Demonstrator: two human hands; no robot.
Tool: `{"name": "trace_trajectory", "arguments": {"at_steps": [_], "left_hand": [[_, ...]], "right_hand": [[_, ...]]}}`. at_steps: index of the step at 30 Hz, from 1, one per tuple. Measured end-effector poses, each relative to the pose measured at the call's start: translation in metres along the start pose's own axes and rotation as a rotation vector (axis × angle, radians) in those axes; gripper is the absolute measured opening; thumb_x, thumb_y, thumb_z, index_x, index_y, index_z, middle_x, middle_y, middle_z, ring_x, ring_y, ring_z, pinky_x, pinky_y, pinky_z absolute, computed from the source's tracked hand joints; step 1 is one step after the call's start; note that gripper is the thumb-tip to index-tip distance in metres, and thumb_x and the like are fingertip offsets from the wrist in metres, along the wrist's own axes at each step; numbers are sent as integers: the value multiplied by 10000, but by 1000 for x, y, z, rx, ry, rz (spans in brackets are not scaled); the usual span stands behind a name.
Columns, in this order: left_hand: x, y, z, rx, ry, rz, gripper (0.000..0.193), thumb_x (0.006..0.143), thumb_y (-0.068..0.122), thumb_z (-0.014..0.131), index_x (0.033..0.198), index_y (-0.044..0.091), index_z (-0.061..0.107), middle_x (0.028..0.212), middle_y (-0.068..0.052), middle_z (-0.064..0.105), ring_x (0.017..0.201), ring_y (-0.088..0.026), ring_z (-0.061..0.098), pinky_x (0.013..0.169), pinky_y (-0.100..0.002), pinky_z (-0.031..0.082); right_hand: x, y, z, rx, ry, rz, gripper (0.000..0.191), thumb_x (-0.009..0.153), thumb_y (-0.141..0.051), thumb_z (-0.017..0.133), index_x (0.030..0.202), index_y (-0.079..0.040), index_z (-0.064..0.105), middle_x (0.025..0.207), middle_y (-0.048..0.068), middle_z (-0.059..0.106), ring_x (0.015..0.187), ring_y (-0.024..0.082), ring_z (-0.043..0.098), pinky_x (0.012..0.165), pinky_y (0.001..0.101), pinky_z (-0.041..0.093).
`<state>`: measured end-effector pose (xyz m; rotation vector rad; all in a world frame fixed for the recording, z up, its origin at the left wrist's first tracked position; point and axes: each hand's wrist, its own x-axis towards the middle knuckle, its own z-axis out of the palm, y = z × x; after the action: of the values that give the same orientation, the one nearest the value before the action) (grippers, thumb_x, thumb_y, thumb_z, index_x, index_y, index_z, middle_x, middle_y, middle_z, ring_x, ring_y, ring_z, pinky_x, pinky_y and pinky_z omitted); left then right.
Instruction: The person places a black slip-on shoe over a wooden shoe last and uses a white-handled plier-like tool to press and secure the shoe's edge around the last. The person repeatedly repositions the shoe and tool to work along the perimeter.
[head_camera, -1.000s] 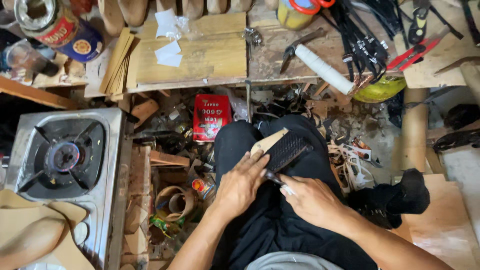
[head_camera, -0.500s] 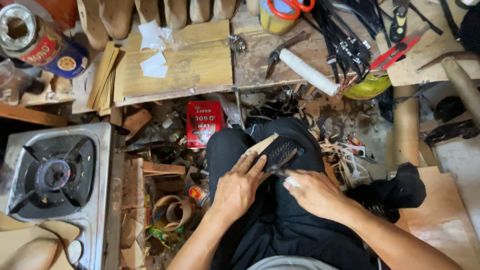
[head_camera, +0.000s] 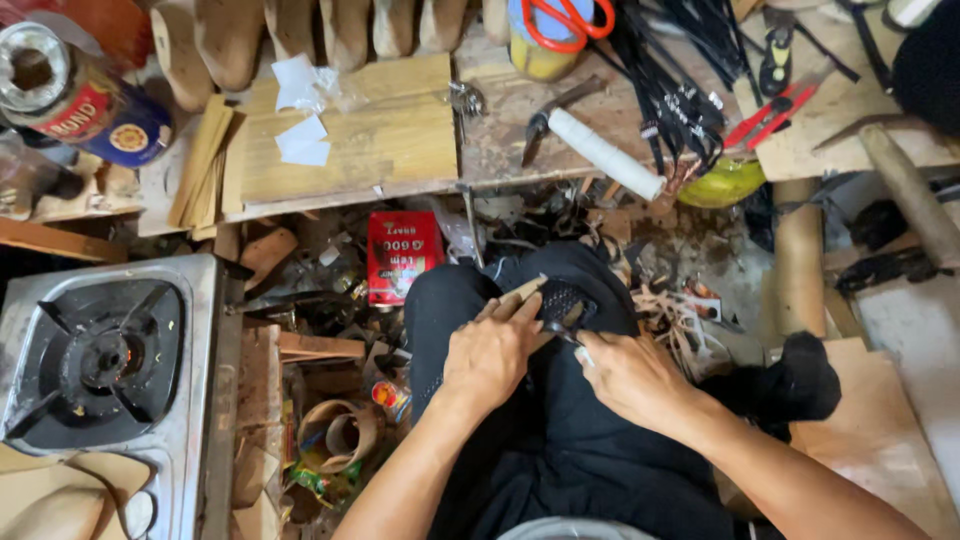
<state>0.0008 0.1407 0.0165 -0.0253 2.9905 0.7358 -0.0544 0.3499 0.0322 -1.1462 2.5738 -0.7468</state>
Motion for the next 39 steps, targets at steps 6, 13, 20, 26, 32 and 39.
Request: {"name": "trace_trajectory", "arguments": {"at_steps": [6,13,20,26,32,39], "left_hand": [[2,-22,0,-79,25,115,449,973,229,557,1405,108,558,1407,-131,610,1209,-377,622,904,-498,538],[8,-25,-12,-138,-78,66,542,915,181,563,1452,123,516,1432,-119,588,1176,-372,631,904,-506,536],[-15,-43,-33,-295,-50,213,676,847,195,710,1452,22,465,1469,-217,538,1265,-426,560,985,-481,488],[-44,-54,-30,-480,-61,-19,732,852,261,754,1482,23,468,1394,-231,601,1283,-394,583,1042,-427,476],[-41,-58,-24,-455,-25,-55,731,835,281,769,1463,35,486,1378,-225,614,1270,-403,577,1029,-445,469],[-43,-57,-24,-437,-17,-58,742,818,261,790,1456,42,481,1375,-221,613,1276,-398,575,1030,-448,470]], "right_hand": [[-14,-10,-8,438,290,152,269,921,-232,617,1071,-12,656,672,133,718,518,264,724,475,372,566],[-6,2,27,181,194,237,222,954,-249,660,902,-34,643,672,187,704,603,343,679,546,439,529],[-3,-9,21,168,172,170,168,908,-222,688,891,-56,671,704,183,722,639,376,701,546,448,519],[-3,-15,35,299,334,59,152,890,-176,683,949,-38,659,723,175,722,618,335,702,520,397,551],[4,-19,42,374,281,49,151,904,-165,654,947,-21,643,658,150,713,585,312,694,515,410,557],[10,-30,43,187,132,-11,150,906,-167,699,862,-33,648,694,193,697,662,394,705,552,464,534]]}}
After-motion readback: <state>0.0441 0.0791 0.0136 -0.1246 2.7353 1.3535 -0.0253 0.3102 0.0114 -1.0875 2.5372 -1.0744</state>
